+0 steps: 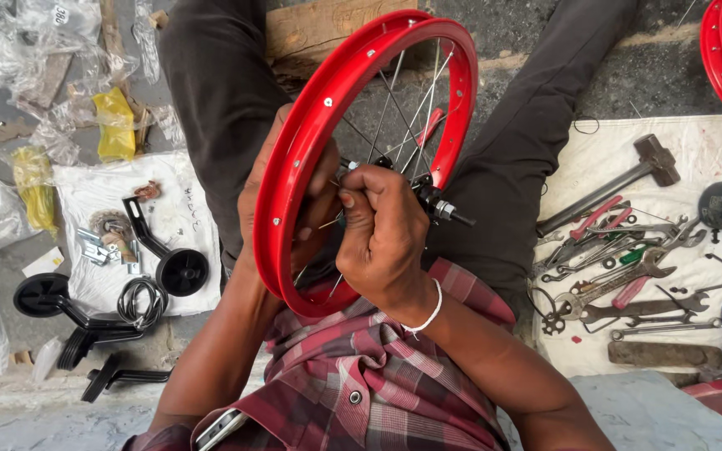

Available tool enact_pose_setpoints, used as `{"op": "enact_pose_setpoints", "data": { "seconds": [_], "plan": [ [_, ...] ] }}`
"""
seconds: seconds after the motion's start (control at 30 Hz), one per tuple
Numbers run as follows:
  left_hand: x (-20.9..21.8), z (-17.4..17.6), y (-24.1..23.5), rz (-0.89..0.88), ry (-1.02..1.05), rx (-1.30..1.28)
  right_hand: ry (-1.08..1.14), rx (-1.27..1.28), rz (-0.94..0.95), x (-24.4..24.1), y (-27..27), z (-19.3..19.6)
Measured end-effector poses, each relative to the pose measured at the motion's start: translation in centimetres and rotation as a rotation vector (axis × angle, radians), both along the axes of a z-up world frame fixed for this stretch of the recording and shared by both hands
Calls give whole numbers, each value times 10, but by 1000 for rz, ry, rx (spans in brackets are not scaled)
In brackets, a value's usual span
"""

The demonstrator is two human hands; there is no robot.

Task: The person is assembling a red bicycle wheel by hand, inserting and tightening spokes into the hub and rim. They rotate the wheel frequently to access different sections and ensure the spokes are properly seated.

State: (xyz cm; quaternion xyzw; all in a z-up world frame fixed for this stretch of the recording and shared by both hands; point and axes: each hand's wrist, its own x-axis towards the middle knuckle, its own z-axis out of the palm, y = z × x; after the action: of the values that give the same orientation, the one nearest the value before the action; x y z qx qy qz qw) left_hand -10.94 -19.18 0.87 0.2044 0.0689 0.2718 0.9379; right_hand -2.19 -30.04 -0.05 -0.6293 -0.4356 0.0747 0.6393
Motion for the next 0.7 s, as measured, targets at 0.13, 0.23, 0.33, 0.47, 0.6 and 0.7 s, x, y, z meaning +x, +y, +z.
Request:
{"op": "enact_pose_setpoints", "data": {
  "seconds": [0.13, 0.23, 0.33, 0.47, 0.6, 0.7],
  "plan": [
    [-5, -5, -1, -12, -17, 66, 28, -22, 14, -5, -6, 1],
    [-1, -2, 1, 79, 26, 28, 62, -27, 19, -1, -2, -2],
    [-13, 2, -8, 452, 487, 399, 159, -39, 27, 6, 3, -13],
    [-19, 4, -15, 280, 792, 746, 357, 13, 70, 29, 33, -28],
    [-13, -3, -23, 154, 581, 840, 476, 20, 89, 40, 44, -35],
    [13, -3, 1, 49, 558, 722, 536, 33, 118, 61, 60, -38]
  ]
}}
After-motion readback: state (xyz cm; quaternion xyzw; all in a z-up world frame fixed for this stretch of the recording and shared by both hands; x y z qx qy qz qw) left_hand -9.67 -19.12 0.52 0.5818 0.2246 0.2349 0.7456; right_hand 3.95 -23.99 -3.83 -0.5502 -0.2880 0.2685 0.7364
